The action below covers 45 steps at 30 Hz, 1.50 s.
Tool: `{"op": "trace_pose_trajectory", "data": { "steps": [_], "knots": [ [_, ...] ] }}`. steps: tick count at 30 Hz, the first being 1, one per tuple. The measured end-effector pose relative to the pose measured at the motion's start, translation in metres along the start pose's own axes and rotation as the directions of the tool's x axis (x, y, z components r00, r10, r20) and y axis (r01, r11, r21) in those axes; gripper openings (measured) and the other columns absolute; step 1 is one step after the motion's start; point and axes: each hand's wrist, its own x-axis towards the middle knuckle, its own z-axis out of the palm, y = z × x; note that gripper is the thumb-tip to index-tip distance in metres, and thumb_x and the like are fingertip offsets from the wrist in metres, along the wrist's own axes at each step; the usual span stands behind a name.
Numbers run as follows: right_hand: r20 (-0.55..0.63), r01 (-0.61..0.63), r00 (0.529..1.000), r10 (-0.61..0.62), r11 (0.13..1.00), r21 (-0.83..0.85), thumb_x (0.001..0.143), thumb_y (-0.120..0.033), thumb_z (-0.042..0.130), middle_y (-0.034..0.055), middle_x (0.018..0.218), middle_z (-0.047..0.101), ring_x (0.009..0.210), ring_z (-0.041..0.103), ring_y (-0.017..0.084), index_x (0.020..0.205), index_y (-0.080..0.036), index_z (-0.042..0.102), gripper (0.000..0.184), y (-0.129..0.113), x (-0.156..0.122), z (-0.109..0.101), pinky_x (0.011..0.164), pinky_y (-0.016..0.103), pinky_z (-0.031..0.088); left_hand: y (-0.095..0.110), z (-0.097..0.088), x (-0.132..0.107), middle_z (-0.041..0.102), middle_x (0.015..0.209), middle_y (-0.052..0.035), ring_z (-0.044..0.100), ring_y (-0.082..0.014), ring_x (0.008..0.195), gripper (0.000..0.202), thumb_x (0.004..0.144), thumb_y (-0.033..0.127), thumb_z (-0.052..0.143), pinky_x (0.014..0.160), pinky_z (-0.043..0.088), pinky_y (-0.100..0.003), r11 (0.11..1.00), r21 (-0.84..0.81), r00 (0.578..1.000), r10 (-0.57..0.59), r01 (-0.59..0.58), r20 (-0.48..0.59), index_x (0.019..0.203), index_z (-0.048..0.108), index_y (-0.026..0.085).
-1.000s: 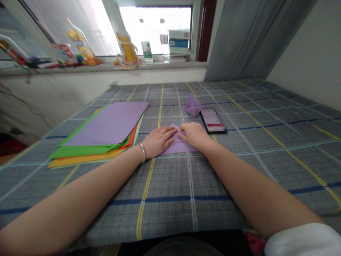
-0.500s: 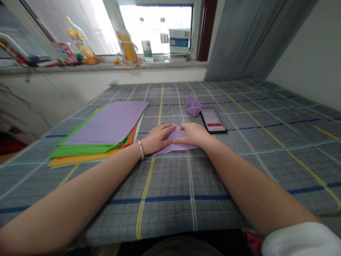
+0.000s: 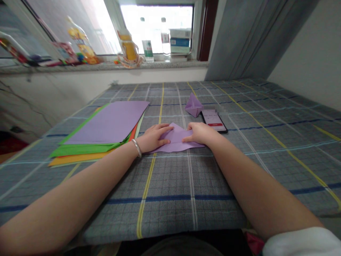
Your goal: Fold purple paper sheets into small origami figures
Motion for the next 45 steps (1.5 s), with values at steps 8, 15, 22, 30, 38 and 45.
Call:
{"op": "trace_pose_trajectory", "data": {
  "steps": [8,15,22,30,38,45],
  "knots": [
    [0.166,-0.172,0.974,0.155,0.981,0.088,0.074,-0.042,0.071,0.0045,0.086,0.07,0.055,0.063,0.017,0.107,-0.02,0.058,0.041,0.011,-0.011,-0.012,0.046,0.027,0.042,-0.013,-0.019,-0.007,0.03,0.155,-0.0082,0.029,-0.0313,0.14,0.068,0.087,0.044,0.052,0.114,0.022,-0.05,0.992,0.106,0.98,-0.09,0.072,0.176,0.149,0.029,0.027],
    [0.311,-0.343,0.913,0.265,0.91,0.234,0.083,-0.026,0.066,-0.0032,0.048,0.057,0.043,0.058,0.014,0.101,-0.018,0.055,0.023,0.018,-0.013,-0.012,0.043,0.022,0.045,-0.028,-0.025,-0.012,0.033,0.154,-0.0027,0.028,-0.0307,0.14,0.068,0.083,0.044,0.056,0.114,0.02,-0.048,0.984,0.154,0.972,-0.121,0.091,0.201,0.146,0.035,0.032],
    [0.328,-0.334,0.918,0.224,0.881,0.334,0.083,-0.016,0.059,-0.0035,0.044,0.057,0.04,0.056,0.014,0.088,-0.02,0.056,0.007,0.026,-0.019,-0.015,0.041,0.023,0.046,-0.036,-0.032,-0.017,0.039,0.151,-0.0063,0.033,-0.0356,0.137,0.064,0.08,0.035,0.059,0.111,0.024,-0.054,0.989,0.135,0.975,-0.083,0.056,0.204,0.142,0.043,0.032],
    [0.336,-0.324,0.92,0.203,0.876,0.357,0.081,-0.013,0.056,-0.0027,0.046,0.058,0.04,0.056,0.015,0.093,-0.02,0.056,0.014,0.028,-0.02,-0.014,0.043,0.025,0.046,-0.049,-0.038,-0.022,0.033,0.153,-0.0045,0.031,-0.0317,0.14,0.068,0.078,0.023,0.059,0.112,0.023,-0.055,0.998,0.065,0.967,0.0,-0.017,0.254,0.142,0.041,0.038],
    [0.329,-0.321,0.917,0.226,0.907,0.271,0.088,-0.015,0.051,-0.0043,0.045,0.056,0.039,0.057,0.015,0.108,-0.02,0.053,0.021,0.024,-0.025,-0.014,0.042,0.024,0.046,-0.052,-0.04,-0.023,0.026,0.156,-0.0049,0.027,-0.0258,0.143,0.073,0.077,0.02,0.054,0.114,0.023,-0.046,0.997,0.041,0.955,0.049,-0.064,0.292,0.146,0.035,0.033],
    [0.295,-0.338,0.923,0.249,0.891,0.304,0.089,-0.014,0.04,-0.0032,0.053,0.057,0.041,0.059,0.015,0.098,-0.021,0.053,0.017,0.022,-0.025,-0.012,0.041,0.025,0.045,-0.057,-0.04,-0.026,0.03,0.155,-0.005,0.027,-0.0207,0.143,0.07,0.077,0.014,0.045,0.116,0.023,-0.042,0.987,-0.021,0.947,0.157,-0.157,0.281,0.145,0.037,0.025]
  ]
}}
